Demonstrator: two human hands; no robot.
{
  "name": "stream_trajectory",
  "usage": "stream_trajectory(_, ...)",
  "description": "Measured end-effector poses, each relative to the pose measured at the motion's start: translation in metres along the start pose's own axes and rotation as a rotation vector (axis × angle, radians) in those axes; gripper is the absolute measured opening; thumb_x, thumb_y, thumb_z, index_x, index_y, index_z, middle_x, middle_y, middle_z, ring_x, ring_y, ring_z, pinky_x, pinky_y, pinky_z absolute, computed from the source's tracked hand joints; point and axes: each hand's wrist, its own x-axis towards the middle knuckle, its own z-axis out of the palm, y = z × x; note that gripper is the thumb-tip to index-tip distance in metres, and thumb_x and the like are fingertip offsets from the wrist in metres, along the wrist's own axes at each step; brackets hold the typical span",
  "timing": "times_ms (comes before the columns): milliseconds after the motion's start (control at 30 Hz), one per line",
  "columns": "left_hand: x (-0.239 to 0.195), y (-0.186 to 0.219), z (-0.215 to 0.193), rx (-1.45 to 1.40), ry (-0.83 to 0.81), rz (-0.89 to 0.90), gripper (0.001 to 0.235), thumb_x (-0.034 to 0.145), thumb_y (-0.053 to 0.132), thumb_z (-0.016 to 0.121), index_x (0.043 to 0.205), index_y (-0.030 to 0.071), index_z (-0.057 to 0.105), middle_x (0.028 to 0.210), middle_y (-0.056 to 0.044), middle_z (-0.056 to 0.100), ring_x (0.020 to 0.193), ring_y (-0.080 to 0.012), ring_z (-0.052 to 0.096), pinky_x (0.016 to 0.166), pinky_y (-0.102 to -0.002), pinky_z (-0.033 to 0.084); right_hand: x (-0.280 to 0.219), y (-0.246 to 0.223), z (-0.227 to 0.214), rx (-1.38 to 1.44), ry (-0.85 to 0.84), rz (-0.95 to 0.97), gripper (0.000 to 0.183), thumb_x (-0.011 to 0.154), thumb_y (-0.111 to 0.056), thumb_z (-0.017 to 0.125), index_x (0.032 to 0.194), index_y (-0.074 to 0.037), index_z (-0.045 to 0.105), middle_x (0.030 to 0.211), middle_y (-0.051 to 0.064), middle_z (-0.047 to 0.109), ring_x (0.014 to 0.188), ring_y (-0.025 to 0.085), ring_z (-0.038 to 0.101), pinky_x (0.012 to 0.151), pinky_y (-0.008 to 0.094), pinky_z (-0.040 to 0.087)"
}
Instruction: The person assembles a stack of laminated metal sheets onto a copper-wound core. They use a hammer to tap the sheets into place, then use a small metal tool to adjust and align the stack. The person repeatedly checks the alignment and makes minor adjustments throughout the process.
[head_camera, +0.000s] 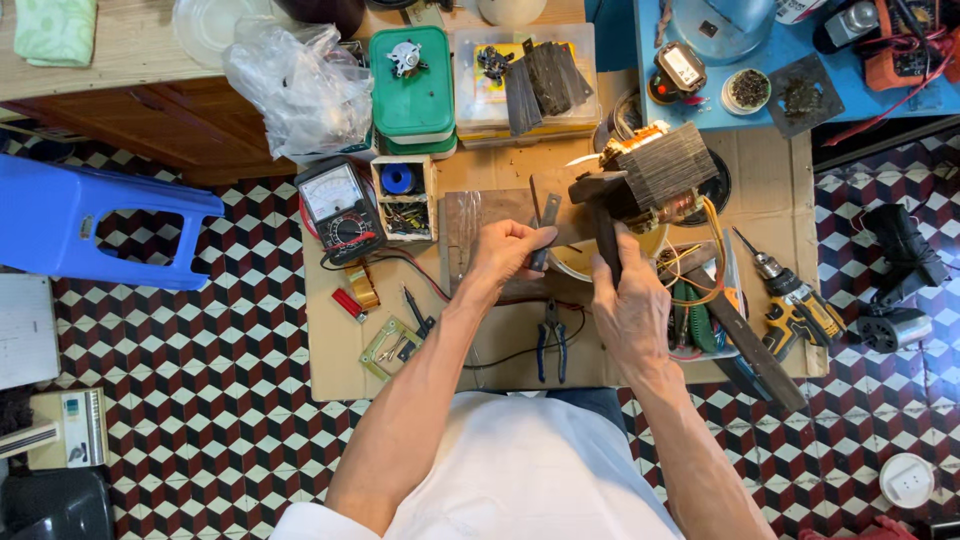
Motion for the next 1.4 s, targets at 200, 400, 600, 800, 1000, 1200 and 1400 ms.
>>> stream_trajectory(200,0.005,0.003,0.003,-0.024,-0.017,-0.028,0.035,0.075,0.031,0.088,0.086,0.004,0.068,0.072,-0.005,0.068,0.057,-0.0112,0.064,0.05,-0.032,0.063,0.001,-0.002,0.012,-0.044,0.005,-0.143,0.046,0.1,-0.015,0.06,0.145,-0.011,0.054,0.114,0.025,0.07,0.096,0.044,0.069,0.08,0.05,0.054)
stream_trajectory(400,0.004,0.011,0.002,0.025,0.005,-0.026,0.034,0.074,0.029,0.088,0.086,0.004,0.069,0.072,-0.005,0.069,0.058,-0.0131,0.067,0.049,-0.032,0.063,0.002,-0.013,0.015,-0.106,-0.015,-0.127,0.042,0.098,-0.015,0.06,0.14,-0.01,0.057,0.111,0.025,0.069,0.091,0.045,0.069,0.078,0.05,0.054)
stream_trajectory(600,-0.006,0.014,0.001,0.146,0.055,0.16,0.026,0.085,0.031,0.084,0.087,0.007,0.075,0.075,-0.004,0.07,0.066,-0.0096,0.061,0.057,-0.027,0.053,0.002,-0.01,0.001,-0.06,0.027,-0.11,0.036,0.098,-0.013,0.064,0.133,-0.006,0.061,0.099,0.024,0.07,0.083,0.039,0.07,0.073,0.046,0.054)
stream_trajectory(800,-0.004,0.008,-0.002,-0.323,0.025,0.133,0.021,0.087,0.023,0.08,0.097,0.008,0.068,0.082,-0.004,0.068,0.071,-0.0111,0.066,0.066,-0.026,0.059,-0.036,-0.002,-0.01,0.126,0.092,0.087,0.04,0.098,-0.017,0.065,0.136,-0.006,0.059,0.092,0.016,0.071,0.072,0.024,0.068,0.069,0.036,0.054)
stream_trajectory(1000,0.029,-0.005,0.017,-0.421,0.148,0.093,0.031,0.08,0.021,0.082,0.099,0.01,0.06,0.083,-0.003,0.067,0.068,-0.0099,0.064,0.061,-0.025,0.057,-0.036,0.0,0.005,0.09,0.098,0.018,0.038,0.098,-0.016,0.065,0.133,-0.005,0.06,0.099,0.02,0.072,0.081,0.03,0.071,0.074,0.039,0.055)
stream_trajectory(1200,0.043,-0.027,0.024,-0.439,0.221,0.015,0.036,0.08,0.029,0.087,0.1,0.013,0.061,0.079,0.003,0.057,0.066,-0.0069,0.053,0.059,-0.023,0.047,-0.026,0.001,0.025,0.039,0.106,0.03,0.04,0.097,-0.019,0.064,0.135,-0.006,0.059,0.107,0.026,0.07,0.09,0.041,0.071,0.077,0.047,0.055)
stream_trajectory(1400,0.041,0.005,-0.006,-0.296,0.106,0.199,0.027,0.083,0.018,0.08,0.1,0.006,0.062,0.08,-0.003,0.066,0.065,-0.0092,0.062,0.06,-0.023,0.055,-0.021,0.005,0.022,-0.066,0.1,-0.058,0.038,0.098,-0.017,0.063,0.134,-0.005,0.059,0.107,0.025,0.071,0.091,0.044,0.069,0.078,0.049,0.054)
